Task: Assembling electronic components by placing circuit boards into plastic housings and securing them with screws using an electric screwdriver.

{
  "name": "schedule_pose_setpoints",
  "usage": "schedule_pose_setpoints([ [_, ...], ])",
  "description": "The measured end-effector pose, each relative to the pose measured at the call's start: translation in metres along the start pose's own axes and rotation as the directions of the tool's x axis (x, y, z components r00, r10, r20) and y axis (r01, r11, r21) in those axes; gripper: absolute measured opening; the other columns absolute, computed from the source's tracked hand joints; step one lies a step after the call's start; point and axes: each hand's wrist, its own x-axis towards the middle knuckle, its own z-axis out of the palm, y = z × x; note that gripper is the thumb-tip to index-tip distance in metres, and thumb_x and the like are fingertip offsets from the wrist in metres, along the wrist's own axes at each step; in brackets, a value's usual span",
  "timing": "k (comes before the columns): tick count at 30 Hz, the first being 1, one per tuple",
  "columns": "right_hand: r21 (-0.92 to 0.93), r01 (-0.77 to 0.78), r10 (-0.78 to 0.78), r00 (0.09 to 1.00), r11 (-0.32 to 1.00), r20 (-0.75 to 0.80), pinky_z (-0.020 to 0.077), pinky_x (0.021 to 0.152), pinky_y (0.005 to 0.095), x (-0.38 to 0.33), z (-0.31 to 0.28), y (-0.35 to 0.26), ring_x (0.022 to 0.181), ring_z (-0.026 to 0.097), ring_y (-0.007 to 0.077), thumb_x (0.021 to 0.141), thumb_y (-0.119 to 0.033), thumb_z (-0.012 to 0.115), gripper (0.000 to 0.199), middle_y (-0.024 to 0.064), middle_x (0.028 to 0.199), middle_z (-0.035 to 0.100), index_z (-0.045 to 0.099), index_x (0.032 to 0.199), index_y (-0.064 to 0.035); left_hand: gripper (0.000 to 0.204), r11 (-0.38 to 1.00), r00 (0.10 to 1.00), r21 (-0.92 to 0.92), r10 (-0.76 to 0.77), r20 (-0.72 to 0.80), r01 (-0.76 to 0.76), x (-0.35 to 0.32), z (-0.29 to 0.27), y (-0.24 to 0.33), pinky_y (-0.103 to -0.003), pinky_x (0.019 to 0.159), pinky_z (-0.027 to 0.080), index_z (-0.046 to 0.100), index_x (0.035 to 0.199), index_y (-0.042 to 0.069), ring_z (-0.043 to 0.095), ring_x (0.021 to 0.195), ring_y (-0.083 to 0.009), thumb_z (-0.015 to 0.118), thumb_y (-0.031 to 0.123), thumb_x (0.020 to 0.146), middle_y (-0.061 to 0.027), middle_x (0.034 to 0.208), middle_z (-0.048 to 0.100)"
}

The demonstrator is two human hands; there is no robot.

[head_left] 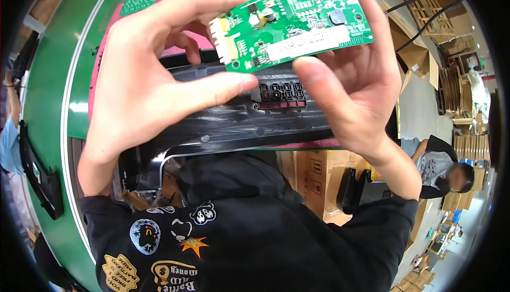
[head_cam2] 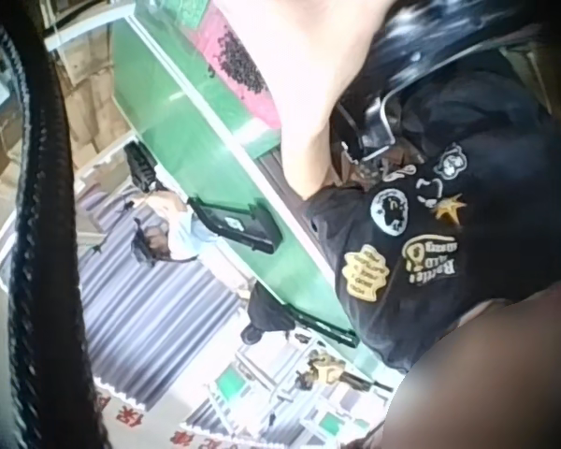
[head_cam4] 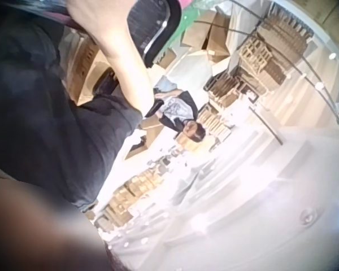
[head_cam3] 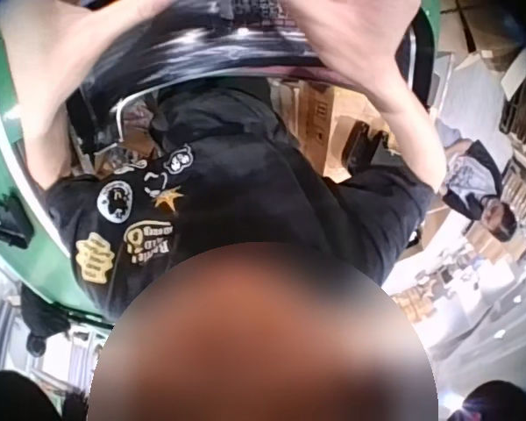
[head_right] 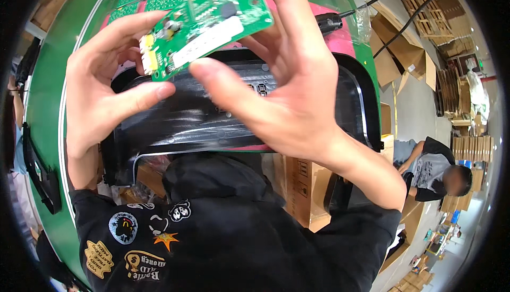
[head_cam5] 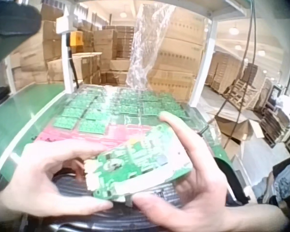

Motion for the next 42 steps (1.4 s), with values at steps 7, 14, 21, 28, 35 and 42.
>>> schedule_pose_setpoints([
  [7, -0.250, -0.188, 0.217, 0.972, 0.950, 0.091, 0.0392, 0.103, 0.0303, -0.041, -0.052, 0.024, 0.120, 0.053, 0.0191, 0.097, -0.020, 0.058, 0.057, 0.0144, 0.133, 0.053, 0.036, 0.142, 0.0067, 0.054, 0.991, 0.980, 0.091, 0.077, 0.184, -0.095, 0.017, 0.019, -0.031, -0.026, 0.070, 0.048, 0.061, 0.118, 0.003, 0.061, 0.094, -0.0138, 0.081, 0.012, 0.068, -0.0048, 0.113, 0.066],
  [14, -0.679, 0.002, 0.231, 0.939, 0.734, 0.253, 0.0384, 0.103, 0.0412, -0.053, -0.065, 0.045, 0.121, 0.048, 0.0342, 0.077, -0.020, 0.077, 0.049, 0.0151, 0.130, 0.054, 0.059, 0.118, -0.0011, 0.050, 0.962, 0.937, 0.208, 0.098, 0.335, -0.175, 0.015, 0.046, -0.060, -0.034, 0.068, 0.048, 0.059, 0.108, 0.002, 0.057, 0.074, -0.0217, 0.081, 0.018, 0.067, -0.0079, 0.094, 0.057],
  [21, -0.723, -0.011, 0.261, 0.936, 0.691, 0.235, 0.0376, 0.102, 0.0409, -0.053, -0.064, 0.048, 0.122, 0.047, 0.0323, 0.077, -0.022, 0.077, 0.048, 0.0125, 0.129, 0.054, 0.060, 0.117, -0.0011, 0.050, 0.943, 0.926, 0.312, -0.012, 0.377, -0.115, 0.018, 0.049, -0.056, -0.036, 0.073, 0.049, 0.056, 0.109, 0.002, 0.058, 0.082, -0.0265, 0.081, 0.015, 0.067, -0.0091, 0.099, 0.056],
  [28, -0.745, -0.006, 0.265, 0.936, 0.667, 0.230, 0.0381, 0.101, 0.0409, -0.051, -0.060, 0.047, 0.121, 0.048, 0.0320, 0.078, -0.024, 0.076, 0.049, 0.0122, 0.128, 0.055, 0.060, 0.117, -0.0010, 0.052, 0.935, 0.915, 0.348, -0.079, 0.397, -0.070, 0.018, 0.048, -0.052, -0.038, 0.086, 0.050, 0.054, 0.111, 0.001, 0.059, 0.104, -0.0313, 0.080, 0.012, 0.068, -0.0113, 0.107, 0.056],
  [35, -0.746, -0.003, 0.255, 0.941, 0.666, 0.223, 0.0385, 0.100, 0.0413, -0.052, -0.059, 0.048, 0.121, 0.048, 0.0326, 0.078, -0.024, 0.076, 0.048, 0.0125, 0.127, 0.055, 0.060, 0.117, -0.0008, 0.053, 0.936, 0.910, 0.347, -0.094, 0.404, -0.057, 0.017, 0.048, -0.051, -0.038, 0.087, 0.049, 0.054, 0.112, 0.001, 0.059, 0.104, -0.0317, 0.081, 0.011, 0.068, -0.0112, 0.110, 0.055],
  [42, -0.743, -0.004, 0.262, 0.937, 0.670, 0.231, 0.0368, 0.102, 0.0418, -0.056, -0.061, 0.051, 0.121, 0.048, 0.0328, 0.077, -0.025, 0.077, 0.054, 0.0133, 0.128, 0.054, 0.058, 0.121, -0.0018, 0.055, 0.933, 0.900, 0.357, -0.122, 0.420, -0.040, 0.016, 0.048, -0.050, -0.039, 0.087, 0.049, 0.053, 0.116, 0.002, 0.059, 0.105, -0.0326, 0.081, 0.011, 0.068, -0.0109, 0.113, 0.054],
])
